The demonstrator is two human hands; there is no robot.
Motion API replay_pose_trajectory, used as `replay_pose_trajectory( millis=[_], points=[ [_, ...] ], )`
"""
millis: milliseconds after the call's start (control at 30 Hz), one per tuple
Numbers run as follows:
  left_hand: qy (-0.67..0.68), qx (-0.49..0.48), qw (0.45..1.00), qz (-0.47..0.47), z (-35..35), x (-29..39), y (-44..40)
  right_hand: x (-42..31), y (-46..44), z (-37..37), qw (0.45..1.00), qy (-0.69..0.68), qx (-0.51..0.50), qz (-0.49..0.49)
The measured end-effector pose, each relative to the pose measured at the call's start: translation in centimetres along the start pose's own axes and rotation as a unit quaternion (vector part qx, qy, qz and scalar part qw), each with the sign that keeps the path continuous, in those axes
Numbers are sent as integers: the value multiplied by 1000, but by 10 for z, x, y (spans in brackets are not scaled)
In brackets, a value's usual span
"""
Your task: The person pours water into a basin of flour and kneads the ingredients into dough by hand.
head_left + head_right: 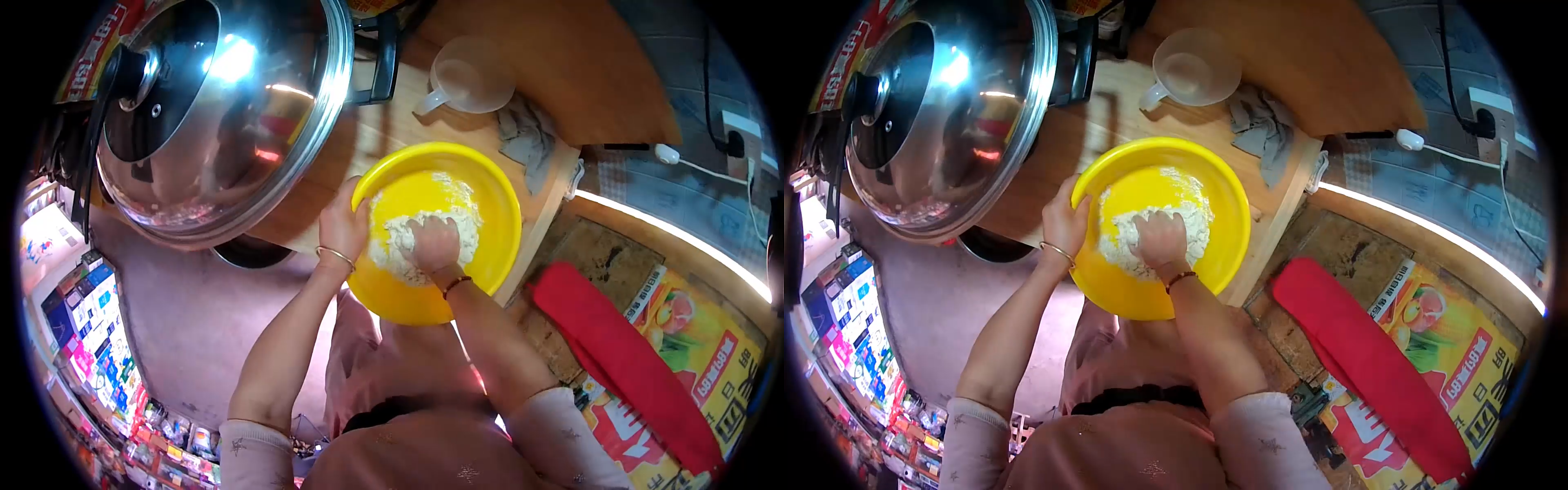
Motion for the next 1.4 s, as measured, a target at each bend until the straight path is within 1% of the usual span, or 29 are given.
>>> replay_pose_trajectory(
  millis=[33, 67, 133, 167, 267, 333, 367, 433, 467, 533, 567, 600, 633, 667, 733, 767, 833, 867, 900, 967, 1000, 1067, 1100, 1133, 1167, 1200, 1267, 1333, 1400],
  points=[
    [-15, 1, 1000, 10, -1, 2, 0, 0, -6, 4, 998, -3, 53, -14],
    [-16, 5, 1000, 12, 0, 3, -2, 3, -15, 7, 998, -4, 57, -16],
    [-31, -10, 999, 3, 3, 1, 0, 3, -29, 5, 1000, -7, 4, 4],
    [-10, -1, 1000, 12, 3, 0, 0, 3, -36, 4, 1000, -10, 2, 4],
    [-19, -18, 1000, 6, 2, 2, -3, 5, -52, 2, 998, -49, -34, 4],
    [-17, -20, 1000, 14, 2, 3, -7, 3, -60, 1, 997, -44, -47, -50],
    [-11, -21, 1000, 20, 3, 4, -5, 7, -64, 2, 996, -46, -51, -48],
    [-20, -24, 999, 9, 3, 4, -2, 2, -74, 3, 989, -31, -77, -120],
    [-26, -21, 999, 8, 2, 4, -3, 3, -79, 4, 989, -35, -77, -122],
    [-24, -21, 1000, 2, 2, 0, -3, 0, -82, 0, 982, -21, -21, -187],
    [-28, -10, 999, 19, 2, -4, -4, -2, -84, -1, 985, -17, -37, -169],
    [-31, 0, 999, 35, 1, -5, -3, -4, -84, -3, 987, -13, -54, -150],
    [-34, 5, 999, 40, 2, -4, -2, -7, -80, -8, 984, -1, 6, -179],
    [-40, 13, 998, 49, 1, -2, -4, -7, -81, -8, 988, -12, -35, -149],
    [-24, 21, 998, 53, 6, -11, -5, -10, -64, -24, 982, 13, -76, -170],
    [-24, 21, 999, 44, 9, -14, -6, -6, -48, -35, 984, 21, -71, -164],
    [-7, 22, 999, 25, 3, -10, -4, -9, -7, -62, 965, 35, -47, -255],
    [0, 24, 999, 27, 2, -8, -3, -8, 10, -68, 962, 64, -116, -241],
    [-10, 22, 1000, 12, 2, -9, -2, -6, 25, -71, 960, 52, -133, -239],
    [-26, 10, 999, -19, -2, -7, -3, 1, 49, -46, 971, 59, -106, -206],
    [-27, 9, 999, -24, -4, -7, 0, -4, 59, -32, 970, 57, -110, -207],
    [-28, 18, 999, -12, -4, -7, -2, -6, 52, -6, 989, 22, -92, -116],
    [-10, 14, 1000, -1, -4, -5, -1, -2, 36, 7, 993, 29, -32, -110],
    [-15, 3, 1000, -12, -5, -7, 6, -8, 30, 10, 995, 27, 20, -99],
    [-12, -4, 1000, -16, -7, -6, 6, -10, 24, 6, 994, -5, 58, -96],
    [-4, -1, 1000, -13, -6, -4, -3, -9, 9, 6, 993, -3, 64, -97],
    [-11, -1, 1000, 0, -6, -3, 1, -11, -2, 7, 997, -9, 36, -68],
    [-9, -8, 1000, -6, -3, -1, -3, -8, -18, 3, 995, -25, 62, -76],
    [-25, -16, 999, -18, -3, 1, -6, -10, -31, 3, 999, -24, 4, -42]
  ],
)
Point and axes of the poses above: each hand's wrist, its own y-axis away from the middle knuckle, its own z-axis out of the palm, x = y × z, the point moved 4 cm from there along -y, towards the middle knuckle, and after that the axes turned 5 degrees about -y, right-handed, at the moved point
